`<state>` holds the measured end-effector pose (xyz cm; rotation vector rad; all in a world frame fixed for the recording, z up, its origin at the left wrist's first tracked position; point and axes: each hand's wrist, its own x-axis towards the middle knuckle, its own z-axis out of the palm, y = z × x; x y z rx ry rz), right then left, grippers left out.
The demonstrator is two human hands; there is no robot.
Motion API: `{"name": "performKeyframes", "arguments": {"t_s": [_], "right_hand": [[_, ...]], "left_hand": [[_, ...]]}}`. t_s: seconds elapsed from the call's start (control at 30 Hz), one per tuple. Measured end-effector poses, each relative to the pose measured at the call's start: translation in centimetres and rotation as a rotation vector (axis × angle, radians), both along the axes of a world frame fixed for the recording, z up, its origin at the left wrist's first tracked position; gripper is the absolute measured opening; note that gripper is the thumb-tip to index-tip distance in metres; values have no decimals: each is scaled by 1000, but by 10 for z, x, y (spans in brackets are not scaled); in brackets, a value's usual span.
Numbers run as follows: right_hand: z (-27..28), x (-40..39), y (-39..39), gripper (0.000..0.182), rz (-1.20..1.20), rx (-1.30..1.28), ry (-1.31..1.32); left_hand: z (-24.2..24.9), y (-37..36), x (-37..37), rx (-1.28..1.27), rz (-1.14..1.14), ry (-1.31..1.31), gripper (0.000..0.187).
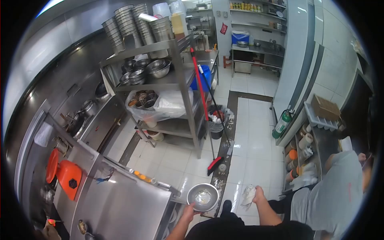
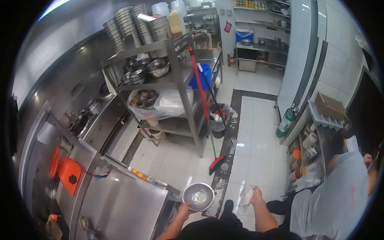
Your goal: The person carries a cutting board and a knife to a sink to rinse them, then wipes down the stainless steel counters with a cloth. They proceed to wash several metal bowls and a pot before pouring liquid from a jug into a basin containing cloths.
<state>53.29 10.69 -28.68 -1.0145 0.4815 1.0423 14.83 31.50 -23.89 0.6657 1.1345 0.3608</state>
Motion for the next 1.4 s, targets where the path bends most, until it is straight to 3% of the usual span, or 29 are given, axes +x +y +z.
{"name": "performKeyframes", "arguments": {"t_s": [0.03, 0.2, 0.43, 0.5, 0.57, 0.7, 0.93, 1.07, 1.17, 1.3, 1.37, 1.4], "right_hand": [[4, 19, -6, 49, -58, 103, 116], [62, 102, 14, 54, -124, 378, 124], [168, 212, 113, 52, 57, 697, -117], [183, 243, 148, 44, 86, 508, -174], [227, 256, 178, 46, 220, 535, -420], [287, 277, 243, 47, 336, 336, -777], [287, 357, 333, 50, 624, -108, -1786], [242, 420, 366, 52, 699, -343, -1949], [223, 462, 385, 52, 810, -346, -1920], [215, 525, 408, 47, 760, -24, -1949], [215, 566, 425, 41, 1027, 13, -1916], [212, 591, 436, 40, 1195, 5, -1905]], "left_hand": [[1, 8, 23, 7, 5, -5, 46], [41, 49, 146, -66, 96, -276, 50], [115, 87, 282, -140, 68, -566, 60], [108, 103, 313, -106, 42, -659, 61], [131, 115, 346, -69, 33, -531, 60], [137, 149, 408, 75, 5, -406, 60], [116, 224, 552, 137, -22, -359, 58], [124, 253, 645, 178, -206, -290, 58], [121, 281, 705, 234, -342, -228, 56], [141, 321, 775, 345, -452, -232, 51], [140, 343, 809, 401, -548, -160, 50], [128, 354, 830, 549, -567, -121, 48]]}}
